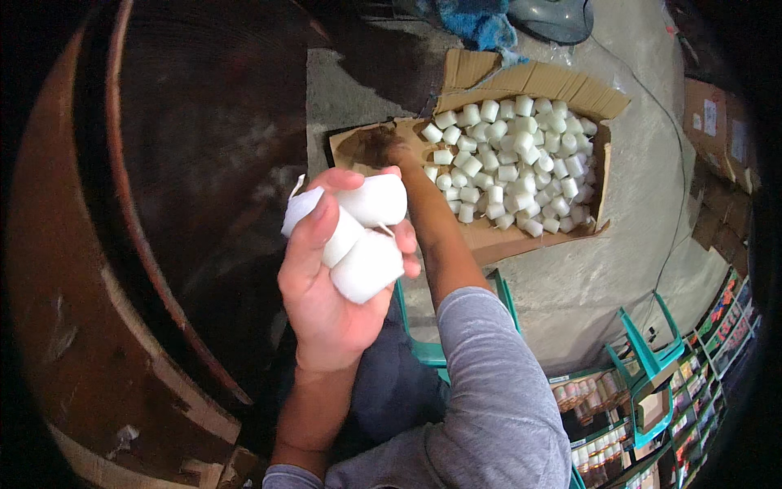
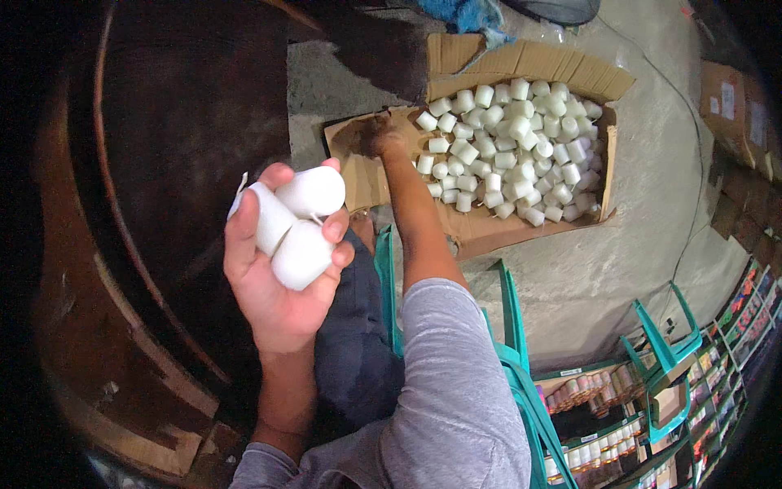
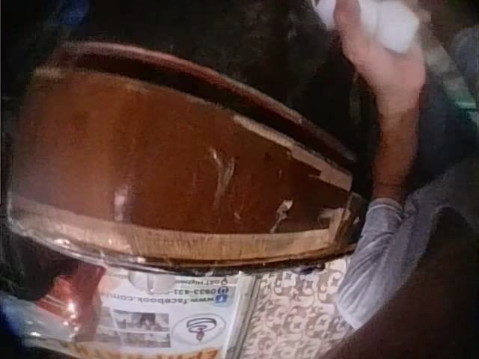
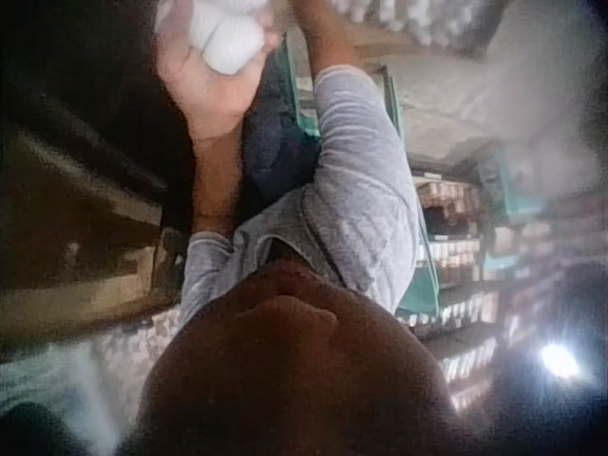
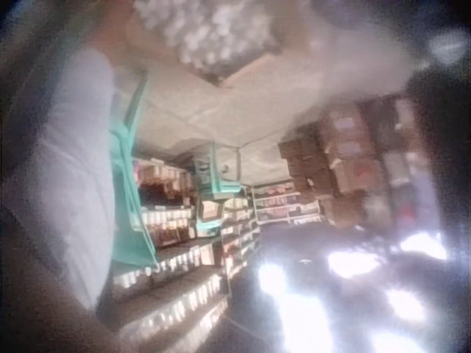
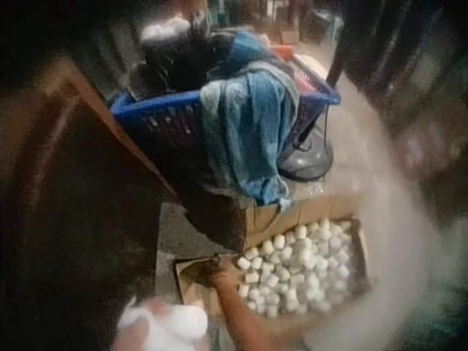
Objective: The person picks up small white cylindrical candles from a cardboard box and places them on a table. They then gather groups of candles and place them into clear plastic bags, sealing each bag with a label. The process repeats with additional candles from the box.
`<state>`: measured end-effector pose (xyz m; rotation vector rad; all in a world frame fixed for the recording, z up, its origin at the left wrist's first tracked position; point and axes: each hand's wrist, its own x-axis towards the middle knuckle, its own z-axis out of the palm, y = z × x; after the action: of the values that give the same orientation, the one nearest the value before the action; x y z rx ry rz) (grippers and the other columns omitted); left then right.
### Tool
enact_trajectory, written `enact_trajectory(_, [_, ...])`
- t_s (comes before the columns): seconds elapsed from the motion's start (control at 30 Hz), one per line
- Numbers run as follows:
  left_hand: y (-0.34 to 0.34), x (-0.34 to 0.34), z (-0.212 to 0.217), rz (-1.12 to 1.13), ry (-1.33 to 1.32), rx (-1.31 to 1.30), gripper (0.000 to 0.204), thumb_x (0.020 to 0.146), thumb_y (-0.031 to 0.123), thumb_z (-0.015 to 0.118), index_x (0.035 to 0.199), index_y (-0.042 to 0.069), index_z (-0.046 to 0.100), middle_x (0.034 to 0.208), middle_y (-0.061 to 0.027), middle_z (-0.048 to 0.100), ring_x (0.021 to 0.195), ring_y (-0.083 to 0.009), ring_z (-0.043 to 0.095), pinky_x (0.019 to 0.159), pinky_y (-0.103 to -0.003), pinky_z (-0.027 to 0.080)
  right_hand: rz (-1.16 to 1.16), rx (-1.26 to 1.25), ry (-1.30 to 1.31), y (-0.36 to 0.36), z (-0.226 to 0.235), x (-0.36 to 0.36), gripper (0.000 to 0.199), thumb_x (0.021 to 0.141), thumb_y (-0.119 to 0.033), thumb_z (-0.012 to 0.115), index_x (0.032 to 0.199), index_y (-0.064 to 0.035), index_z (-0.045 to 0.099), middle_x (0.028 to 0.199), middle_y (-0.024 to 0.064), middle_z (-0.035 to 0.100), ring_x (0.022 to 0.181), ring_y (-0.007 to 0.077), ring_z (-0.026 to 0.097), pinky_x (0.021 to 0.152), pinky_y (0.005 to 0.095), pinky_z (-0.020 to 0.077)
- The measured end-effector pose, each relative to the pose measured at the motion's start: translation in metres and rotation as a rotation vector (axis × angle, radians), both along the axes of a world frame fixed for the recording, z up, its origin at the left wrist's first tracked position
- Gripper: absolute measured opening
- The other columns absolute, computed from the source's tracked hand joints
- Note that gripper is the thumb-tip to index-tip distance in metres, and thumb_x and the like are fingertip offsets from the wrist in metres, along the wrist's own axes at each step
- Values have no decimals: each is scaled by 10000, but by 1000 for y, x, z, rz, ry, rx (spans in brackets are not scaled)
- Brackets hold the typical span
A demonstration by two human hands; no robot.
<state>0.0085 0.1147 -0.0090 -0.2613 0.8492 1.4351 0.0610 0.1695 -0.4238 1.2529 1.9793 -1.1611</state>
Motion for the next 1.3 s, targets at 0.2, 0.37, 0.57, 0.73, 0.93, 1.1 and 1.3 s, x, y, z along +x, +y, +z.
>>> enact_trajectory(0.2, [6,6,-8,-86,173,29,296,962,329,600,1160,109,577,1141,-163,656,723,-236,659,577,-367,577,-834,-467,864,-26,84,86,636,649,-135,793,1244,-68,578,1134,104,649,1025,262,637,871,376,536])
enact_trajectory(0.37, [-24,22,-23,-82,766,117,216,877,176,694,1050,87,602,1052,-86,649,716,-162,662,596,-302,566,-1186,-767,1204,-54,285,140,679,652,-76,727,1285,-138,490,1110,54,548,1025,221,584,837,355,528])
enact_trajectory(0.57, [-107,52,127,51,559,330,327,798,76,769,1089,59,621,1091,-67,642,916,-149,642,764,-305,530,-603,-261,1564,-39,498,149,729,567,-177,825,1198,-116,464,1166,119,502,978,242,545,847,360,494])
enact_trajectory(0.73, [-230,13,262,302,1255,491,395,765,158,813,1103,77,627,1137,-111,627,1108,-198,578,952,-354,453,-174,-250,1774,-136,661,59,649,578,-277,852,1081,-76,493,1129,159,559,1004,262,562,886,389,473])
enact_trajectory(0.93, [-460,-38,314,741,1311,-104,363,806,96,770,1131,58,613,927,-22,623,779,-99,624,670,-251,512,687,-245,1446,-293,730,-103,459,655,-27,736,1102,-70,639,1099,77,631,1036,189,593,936,309,456])
enact_trajectory(1.1, [-632,-44,308,860,1481,-533,440,784,-77,628,1204,55,611,992,-70,624,644,-123,637,597,-268,532,1058,-57,1076,-372,742,-192,432,685,-94,757,1110,-88,683,989,77,705,934,192,660,876,319,516])
enact_trajectory(1.3, [-731,-82,316,1148,1495,-654,461,797,-63,646,1228,44,521,965,-111,636,647,-150,635,594,-287,530,1227,260,1162,-391,748,-240,462,728,-165,733,1180,-108,654,1023,215,707,981,355,692,868,418,527])
